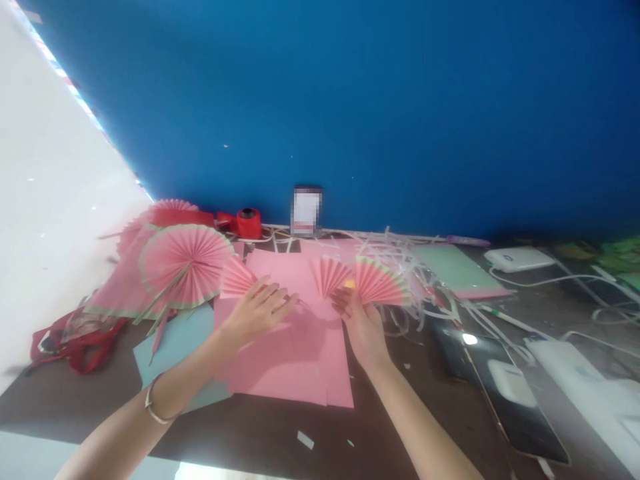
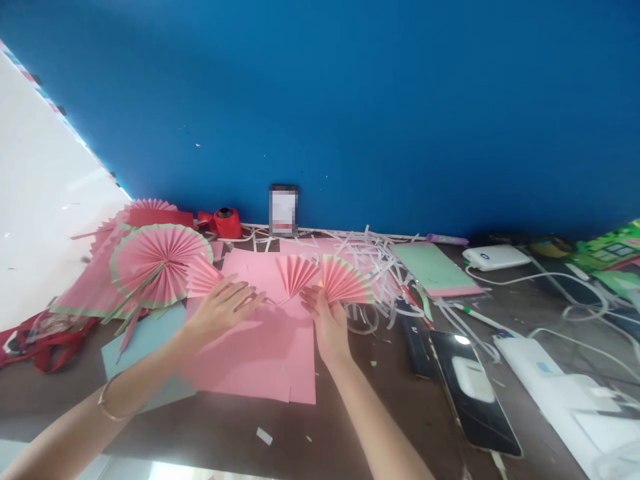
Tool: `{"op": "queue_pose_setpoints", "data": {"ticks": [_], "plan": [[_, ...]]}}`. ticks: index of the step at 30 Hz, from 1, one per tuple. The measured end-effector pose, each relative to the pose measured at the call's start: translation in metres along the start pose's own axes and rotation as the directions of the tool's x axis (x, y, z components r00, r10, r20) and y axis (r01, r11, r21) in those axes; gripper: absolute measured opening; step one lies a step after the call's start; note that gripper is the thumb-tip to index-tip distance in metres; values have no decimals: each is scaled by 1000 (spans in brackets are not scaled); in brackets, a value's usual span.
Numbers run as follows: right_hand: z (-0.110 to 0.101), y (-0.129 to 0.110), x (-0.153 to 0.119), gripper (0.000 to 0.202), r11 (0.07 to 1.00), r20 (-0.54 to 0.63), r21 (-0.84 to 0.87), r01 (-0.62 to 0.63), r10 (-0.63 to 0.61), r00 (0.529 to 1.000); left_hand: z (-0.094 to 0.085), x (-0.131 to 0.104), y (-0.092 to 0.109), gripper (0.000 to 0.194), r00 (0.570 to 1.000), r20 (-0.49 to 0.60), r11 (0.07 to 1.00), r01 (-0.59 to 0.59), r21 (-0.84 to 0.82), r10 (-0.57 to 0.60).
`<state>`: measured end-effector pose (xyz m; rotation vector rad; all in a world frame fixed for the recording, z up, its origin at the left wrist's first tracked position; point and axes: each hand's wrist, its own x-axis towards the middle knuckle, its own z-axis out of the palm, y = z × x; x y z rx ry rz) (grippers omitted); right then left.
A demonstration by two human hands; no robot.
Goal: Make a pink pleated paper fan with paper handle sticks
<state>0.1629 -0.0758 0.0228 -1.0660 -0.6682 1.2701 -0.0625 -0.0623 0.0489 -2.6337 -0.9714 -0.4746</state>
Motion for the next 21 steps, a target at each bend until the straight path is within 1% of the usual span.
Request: {"op": "queue_pose_setpoints", "data": {"ticks": [2,5,6,7,9,10,12,15,16,17,19,21], "plan": [[1,1,-2,29,1000,6,-30,7,-7,1000,-3,-6,-18,27,999,-41,999,32,22,-31],[2,3,-4,28,998,17,-55,8,-7,1000,-5,-17,-48,31,982,-65,984,177,25,-175],[2,4,-4,29,998,20,-65,5,-4,1000,-5,-22,-59,32,973,-54,974,226,23,-224],[2,5,-5,30,997,22,-78,1,1,1000,-6,-26,-71,31,959,-48,959,282,21,-281],[2,6,-5,35,993,34,-116,-2,6,999,-7,-34,-93,31,917,-48,917,398,19,-397],[2,6,-5,38,991,39,-137,0,5,999,-8,-37,-104,34,894,-28,894,448,20,-447],[3,6,-6,44,985,49,-173,6,3,999,-12,-41,-126,38,846,-22,845,533,29,-533],[7,5,-9,45,975,52,-222,-8,20,998,-19,-41,-153,38,784,-66,782,620,61,-617],[8,4,-10,45,971,47,-237,-17,29,998,-22,-40,-160,38,770,-66,765,638,90,-635],[9,4,-11,44,968,41,-248,-24,35,999,-24,-39,-166,39,758,-47,749,651,127,-651],[10,3,-12,43,967,31,-254,-25,34,999,-28,-39,-175,40,737,36,728,656,199,-675],[10,2,-13,41,965,30,-262,-18,27,999,-31,-40,-181,40,702,115,705,664,249,-703]]}}
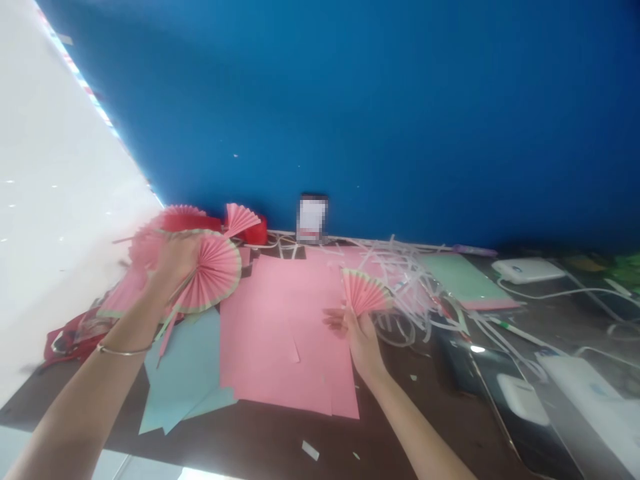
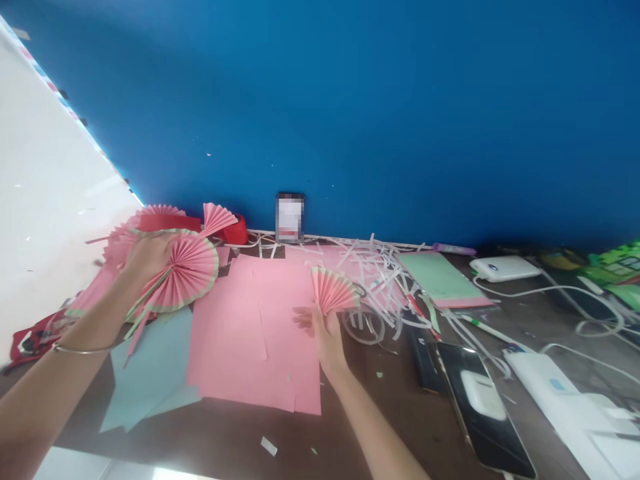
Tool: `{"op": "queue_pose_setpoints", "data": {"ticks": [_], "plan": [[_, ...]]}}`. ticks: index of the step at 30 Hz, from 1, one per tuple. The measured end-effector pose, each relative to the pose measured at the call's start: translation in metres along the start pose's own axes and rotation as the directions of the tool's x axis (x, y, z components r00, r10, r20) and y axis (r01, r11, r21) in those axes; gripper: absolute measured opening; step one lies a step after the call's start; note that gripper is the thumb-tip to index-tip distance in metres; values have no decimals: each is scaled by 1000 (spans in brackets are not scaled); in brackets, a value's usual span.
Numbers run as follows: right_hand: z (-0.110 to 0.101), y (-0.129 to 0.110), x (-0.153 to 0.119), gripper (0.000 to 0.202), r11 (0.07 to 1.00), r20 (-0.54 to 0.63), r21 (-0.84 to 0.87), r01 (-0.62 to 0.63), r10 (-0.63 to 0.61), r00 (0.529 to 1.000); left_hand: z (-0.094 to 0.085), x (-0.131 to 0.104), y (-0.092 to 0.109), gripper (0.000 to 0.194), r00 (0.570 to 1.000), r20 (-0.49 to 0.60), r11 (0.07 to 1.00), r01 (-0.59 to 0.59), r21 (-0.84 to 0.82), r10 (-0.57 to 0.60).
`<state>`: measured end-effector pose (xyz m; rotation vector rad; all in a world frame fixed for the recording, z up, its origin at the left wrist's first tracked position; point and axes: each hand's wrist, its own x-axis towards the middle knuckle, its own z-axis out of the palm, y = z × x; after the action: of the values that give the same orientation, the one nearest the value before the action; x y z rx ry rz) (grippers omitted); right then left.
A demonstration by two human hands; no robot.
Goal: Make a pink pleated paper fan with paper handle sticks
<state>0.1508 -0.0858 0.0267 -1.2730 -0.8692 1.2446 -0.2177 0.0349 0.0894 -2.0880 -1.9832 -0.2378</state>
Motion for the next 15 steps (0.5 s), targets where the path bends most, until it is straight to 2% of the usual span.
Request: {"op": "queue_pose_setpoints", "data": {"ticks": [2,8,10,13,15], "plan": [[-1,-1,0,41,999,9,-38,6,-6,1000,-2,-1,-3,39,999,12,999,46,26,-47],[-4,-2,0,42,979,34,-190,80,-75,997,-12,-6,-5,38,955,-209,976,217,0,-212],[-5,-2,0,40,973,55,-207,101,-92,994,-17,-4,-7,37,952,-175,967,255,1,-251],[-6,-2,0,39,967,83,-224,125,-109,991,-23,-3,-13,34,956,-8,956,293,17,-293],[-7,0,0,41,965,86,-227,129,-112,990,-24,-5,-13,31,952,16,952,306,28,-306]]}}
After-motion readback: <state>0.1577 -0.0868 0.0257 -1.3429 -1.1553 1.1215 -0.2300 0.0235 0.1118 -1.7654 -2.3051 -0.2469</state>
